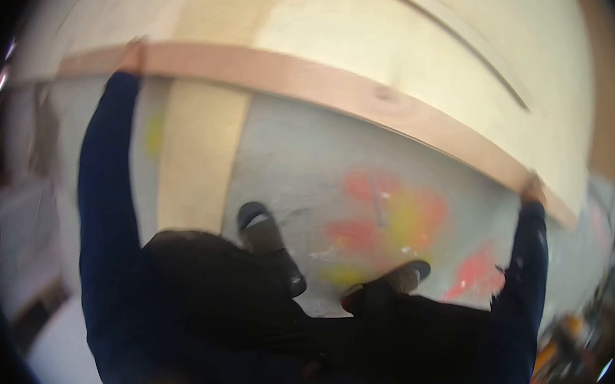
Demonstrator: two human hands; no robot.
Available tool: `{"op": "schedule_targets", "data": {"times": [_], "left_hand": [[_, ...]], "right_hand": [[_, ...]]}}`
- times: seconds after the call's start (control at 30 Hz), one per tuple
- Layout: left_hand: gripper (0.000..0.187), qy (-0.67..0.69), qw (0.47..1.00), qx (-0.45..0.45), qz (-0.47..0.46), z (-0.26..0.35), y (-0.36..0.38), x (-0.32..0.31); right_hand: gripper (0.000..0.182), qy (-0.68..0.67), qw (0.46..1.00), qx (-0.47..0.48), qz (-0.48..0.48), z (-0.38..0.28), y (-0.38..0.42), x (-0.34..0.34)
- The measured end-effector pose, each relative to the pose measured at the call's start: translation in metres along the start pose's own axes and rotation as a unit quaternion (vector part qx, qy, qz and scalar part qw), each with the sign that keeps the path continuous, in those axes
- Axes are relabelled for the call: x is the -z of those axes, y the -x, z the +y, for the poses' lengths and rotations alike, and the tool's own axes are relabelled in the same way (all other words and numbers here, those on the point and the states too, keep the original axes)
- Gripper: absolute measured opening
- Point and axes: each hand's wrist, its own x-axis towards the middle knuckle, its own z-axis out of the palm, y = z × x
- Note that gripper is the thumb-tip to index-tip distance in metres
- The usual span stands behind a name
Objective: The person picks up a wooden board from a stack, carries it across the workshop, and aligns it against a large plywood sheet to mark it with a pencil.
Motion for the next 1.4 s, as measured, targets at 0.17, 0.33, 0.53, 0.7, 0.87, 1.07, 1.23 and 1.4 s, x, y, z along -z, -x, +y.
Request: {"op": "schedule_targets", "data": {"times": [0.17,0.33,0.53,0.7,0.87,1.07,1.23,1.4], "left_hand": [[0.044,-0.130,0.978,-0.124,-0.109,-0.012,-0.019,-0.044],[0.104,0.070,0.989,0.095,0.092,0.039,0.001,-0.030],[0.110,0.093,0.995,0.019,-0.015,0.077,0.014,0.028],[0.113,0.057,0.993,0.055,-0.083,0.101,0.016,0.064],[0.110,0.055,0.994,0.046,-0.084,0.108,0.018,0.073],[0.108,0.068,0.995,0.035,-0.066,0.108,0.018,0.071],[0.107,0.071,0.994,0.037,-0.077,0.109,0.019,0.073],[0.106,0.072,0.995,0.027,-0.059,0.105,0.019,0.069]], "right_hand": [[0.034,-0.014,0.993,-0.117,0.022,-0.024,0.018,0.008],[0.040,-0.054,0.991,-0.116,0.045,-0.052,0.063,0.064],[0.033,-0.101,0.989,-0.075,0.083,-0.047,0.059,0.063],[0.036,-0.090,0.992,-0.066,0.060,-0.040,0.071,0.068],[0.036,-0.078,0.993,-0.053,0.066,-0.037,0.069,0.067],[0.035,-0.078,0.994,-0.043,0.063,-0.033,0.070,0.069],[0.034,-0.075,0.995,-0.034,0.058,-0.032,0.074,0.071],[0.035,-0.072,0.995,-0.033,0.058,-0.031,0.075,0.073]]}}
